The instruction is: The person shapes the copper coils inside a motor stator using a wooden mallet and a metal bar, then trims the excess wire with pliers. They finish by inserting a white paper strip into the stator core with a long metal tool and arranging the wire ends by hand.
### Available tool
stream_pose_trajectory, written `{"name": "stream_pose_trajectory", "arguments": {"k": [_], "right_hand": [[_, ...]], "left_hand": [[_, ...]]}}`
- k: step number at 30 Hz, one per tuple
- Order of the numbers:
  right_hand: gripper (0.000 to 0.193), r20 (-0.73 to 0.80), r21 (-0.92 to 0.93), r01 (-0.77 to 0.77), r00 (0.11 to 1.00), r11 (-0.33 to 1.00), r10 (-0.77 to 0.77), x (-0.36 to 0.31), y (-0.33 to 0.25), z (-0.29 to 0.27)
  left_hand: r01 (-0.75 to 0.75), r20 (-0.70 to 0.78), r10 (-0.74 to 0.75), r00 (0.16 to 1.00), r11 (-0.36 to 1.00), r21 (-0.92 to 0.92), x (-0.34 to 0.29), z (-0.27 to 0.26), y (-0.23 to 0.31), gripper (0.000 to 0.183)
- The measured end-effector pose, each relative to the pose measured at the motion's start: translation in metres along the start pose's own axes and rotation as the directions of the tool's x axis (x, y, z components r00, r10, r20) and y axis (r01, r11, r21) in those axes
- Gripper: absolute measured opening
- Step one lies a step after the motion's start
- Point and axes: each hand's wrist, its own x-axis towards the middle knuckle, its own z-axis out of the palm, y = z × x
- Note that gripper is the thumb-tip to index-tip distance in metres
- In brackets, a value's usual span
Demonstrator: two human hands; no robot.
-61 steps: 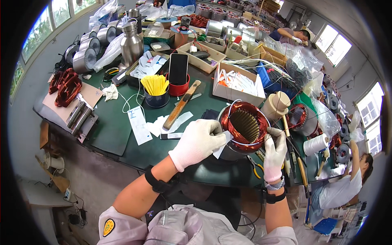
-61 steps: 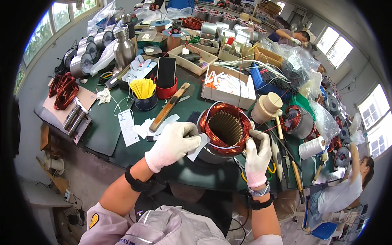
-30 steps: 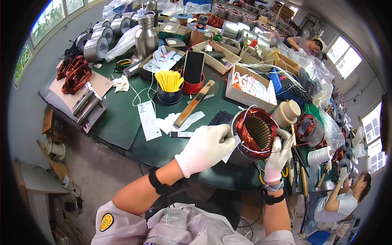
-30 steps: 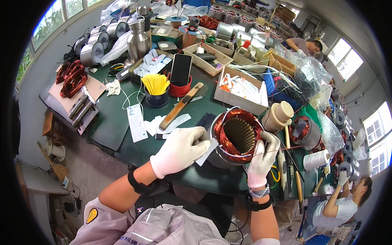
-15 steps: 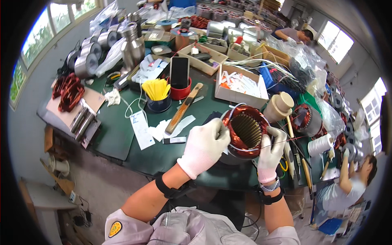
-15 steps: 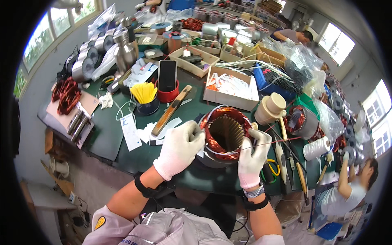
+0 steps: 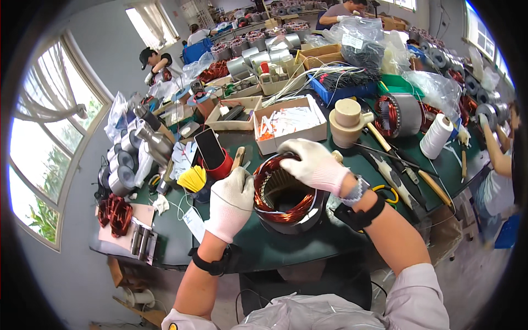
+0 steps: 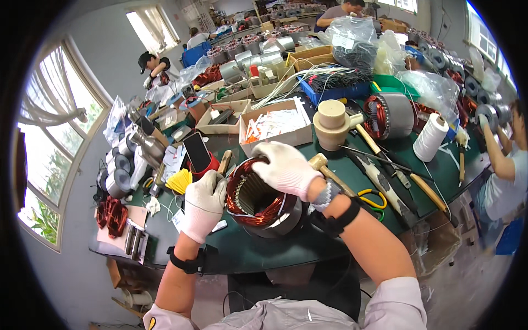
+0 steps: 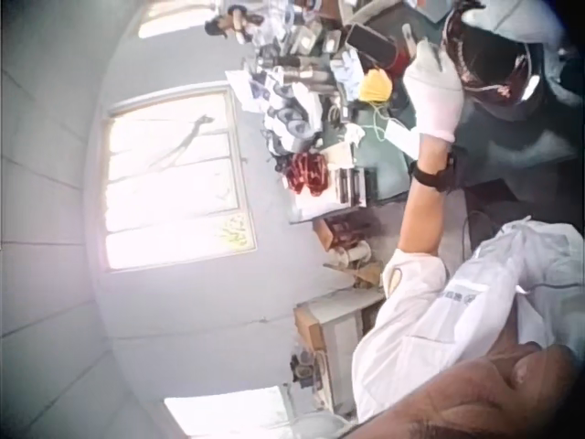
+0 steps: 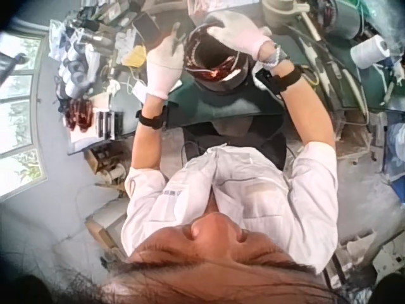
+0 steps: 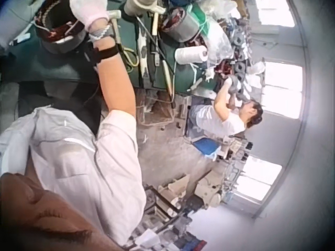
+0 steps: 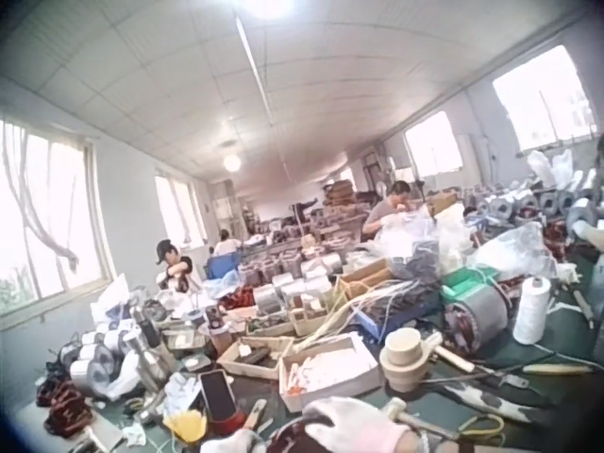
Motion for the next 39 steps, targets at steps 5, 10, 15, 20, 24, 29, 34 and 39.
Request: {"name": "stream_pose_trajectory", "arguments": {"k": [5,10,15,20,24,29,34,39], "right_hand": [[0.029,0.08,-0.007,0.016,0.997,1.0,-0.015,0.008,0.005,0.008],[0.025,0.027,0.049,0.006,1.0,0.999,-0.007,0.002,0.008,0.012],[0.025,0.007,0.066,-0.008,1.0,0.998,0.007,-0.001,0.012,0.012],[0.024,-0.055,0.079,0.002,0.999,0.997,0.002,-0.007,0.01,0.018],[0.023,-0.061,0.028,-0.027,0.998,0.999,0.029,-0.007,0.01,0.015],[0.023,-0.117,0.09,0.018,0.993,0.996,-0.007,-0.009,0.009,0.021],[0.02,-0.077,0.116,-0.041,0.996,0.992,0.05,-0.01,0.008,0.015],[0.015,-0.149,0.096,-0.055,0.986,0.994,0.069,-0.011,0.006,0.025]], "left_hand": [[0.095,0.204,-0.075,0.976,0.991,-0.09,0.018,-0.013,-0.001,0.017],[-0.006,0.16,-0.01,0.987,0.995,0.096,0.018,-0.016,0.005,0.017],[-0.026,0.17,0.012,0.985,0.996,0.083,0.033,-0.013,0.002,0.023],[0.448,0.467,-0.352,0.811,0.887,-0.11,0.038,-0.026,0.001,0.033],[0.497,0.502,-0.365,0.784,0.854,-0.153,0.041,-0.022,0.003,0.046],[0.518,0.584,-0.39,0.712,0.853,-0.063,0.047,-0.033,-0.007,0.053],[0.511,0.606,-0.396,0.69,0.86,-0.02,0.054,-0.029,-0.003,0.052],[0.355,0.542,-0.259,0.799,0.931,-0.079,0.031,-0.026,-0.032,0.055]]}}
